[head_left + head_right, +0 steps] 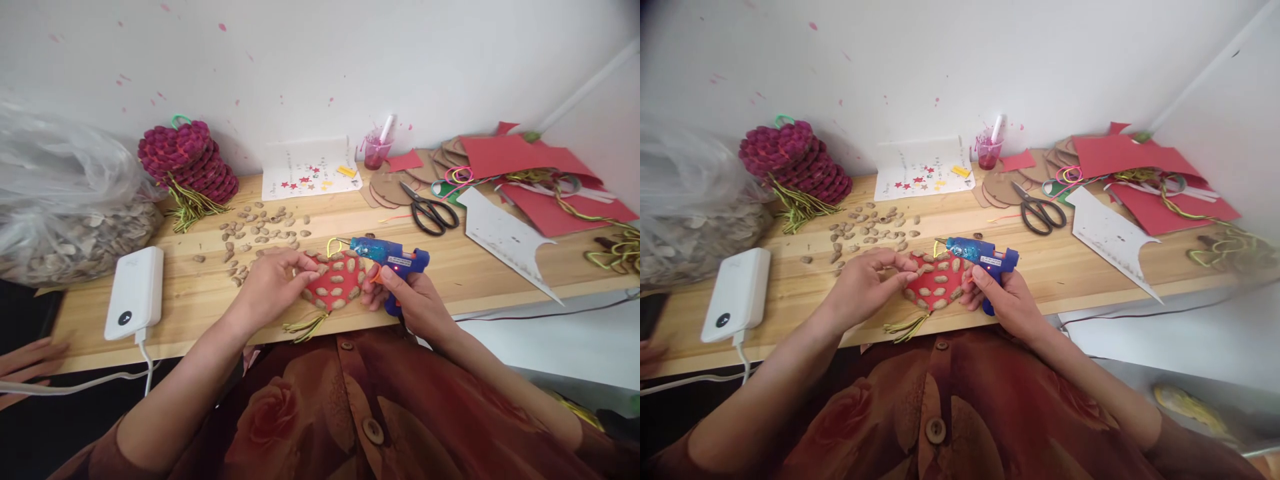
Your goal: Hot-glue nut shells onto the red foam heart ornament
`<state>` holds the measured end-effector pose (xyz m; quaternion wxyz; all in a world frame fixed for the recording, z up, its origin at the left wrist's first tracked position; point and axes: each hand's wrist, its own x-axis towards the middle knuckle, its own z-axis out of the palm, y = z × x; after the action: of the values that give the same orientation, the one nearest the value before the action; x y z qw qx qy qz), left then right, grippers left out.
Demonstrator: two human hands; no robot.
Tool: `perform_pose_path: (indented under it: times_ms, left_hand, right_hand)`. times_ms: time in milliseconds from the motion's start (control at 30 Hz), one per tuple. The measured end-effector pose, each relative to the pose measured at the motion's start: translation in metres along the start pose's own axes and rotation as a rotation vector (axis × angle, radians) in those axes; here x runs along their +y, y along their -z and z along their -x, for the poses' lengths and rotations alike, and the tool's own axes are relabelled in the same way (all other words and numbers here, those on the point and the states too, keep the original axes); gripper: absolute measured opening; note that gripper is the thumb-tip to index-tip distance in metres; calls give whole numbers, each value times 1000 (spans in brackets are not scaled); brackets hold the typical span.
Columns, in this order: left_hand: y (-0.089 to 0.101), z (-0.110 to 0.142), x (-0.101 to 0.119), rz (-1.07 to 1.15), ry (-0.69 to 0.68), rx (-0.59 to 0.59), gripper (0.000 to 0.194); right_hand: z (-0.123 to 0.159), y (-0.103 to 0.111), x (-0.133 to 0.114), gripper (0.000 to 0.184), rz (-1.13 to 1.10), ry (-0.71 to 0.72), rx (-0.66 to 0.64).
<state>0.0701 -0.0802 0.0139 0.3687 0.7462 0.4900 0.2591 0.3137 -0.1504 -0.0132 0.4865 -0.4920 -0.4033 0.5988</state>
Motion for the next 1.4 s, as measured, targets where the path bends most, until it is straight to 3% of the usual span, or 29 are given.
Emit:
perform_pose_path:
  times_ms: [167, 333, 733, 1400]
  left_hand:
    - [5, 4, -8, 688, 271, -123, 30]
    - [1, 6, -8, 997, 419, -193, 38]
    - [0, 10, -4, 1082, 444, -207, 37]
    - [0, 11, -3, 1068, 438, -222, 38]
  right_hand:
    - [8, -1, -13, 37, -8, -8, -92]
    - [18, -4, -22, 38, 48, 30, -189]
    - [27, -12, -24, 46, 254, 17, -185]
    - [28, -9, -24, 48, 335, 28, -176]
